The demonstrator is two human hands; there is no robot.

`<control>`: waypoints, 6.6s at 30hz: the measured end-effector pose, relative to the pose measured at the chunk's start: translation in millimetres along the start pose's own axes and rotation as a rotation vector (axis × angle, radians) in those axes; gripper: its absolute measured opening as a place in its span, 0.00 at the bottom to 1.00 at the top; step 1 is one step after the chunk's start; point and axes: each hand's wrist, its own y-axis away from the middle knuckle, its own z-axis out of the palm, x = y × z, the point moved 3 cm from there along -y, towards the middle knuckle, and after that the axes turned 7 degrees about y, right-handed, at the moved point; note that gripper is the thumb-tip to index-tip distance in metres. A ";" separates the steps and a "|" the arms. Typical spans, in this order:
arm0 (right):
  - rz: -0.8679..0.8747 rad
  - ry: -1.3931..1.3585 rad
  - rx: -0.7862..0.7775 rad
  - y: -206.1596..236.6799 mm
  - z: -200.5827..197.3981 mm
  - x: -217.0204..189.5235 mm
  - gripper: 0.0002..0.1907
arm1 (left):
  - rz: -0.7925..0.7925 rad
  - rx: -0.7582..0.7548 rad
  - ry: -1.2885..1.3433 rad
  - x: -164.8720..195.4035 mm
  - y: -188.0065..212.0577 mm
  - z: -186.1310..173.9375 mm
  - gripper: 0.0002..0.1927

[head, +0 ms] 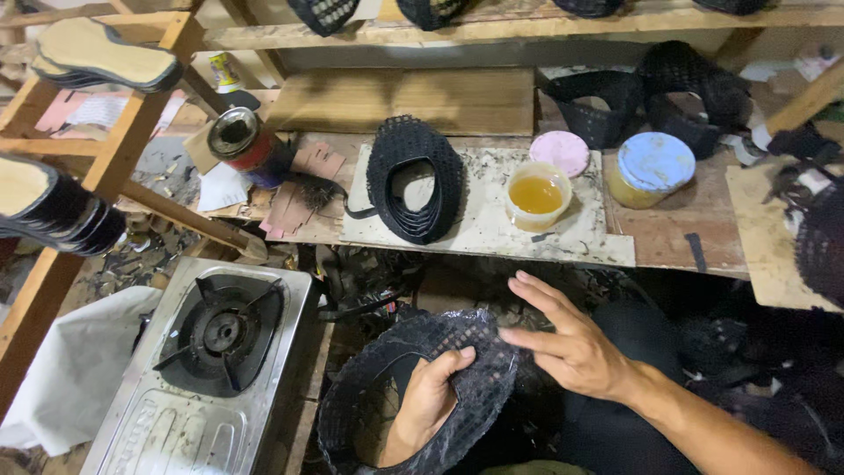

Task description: The person applies a yellow liquid from a small container onto the sole of a black woven sandal using their fingers. They repeatedly dip fingers into the container and spread the liquid across the sole surface, then place the treated sandal on a nearby shelf. The process is repeated with another sandal.

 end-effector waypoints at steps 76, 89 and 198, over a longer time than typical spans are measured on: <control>0.816 -0.472 0.549 0.8 23.2 25.2 0.47 | 0.955 0.092 -0.990 44.5 -14.9 -18.1 0.25; 0.716 0.113 0.625 -164.3 -33.1 150.1 0.43 | 0.984 0.178 -1.133 10.2 -28.5 -61.0 0.21; 0.002 -0.040 0.058 -8.7 3.5 -0.2 0.24 | 0.050 -0.007 0.071 -1.4 -10.7 -7.0 0.10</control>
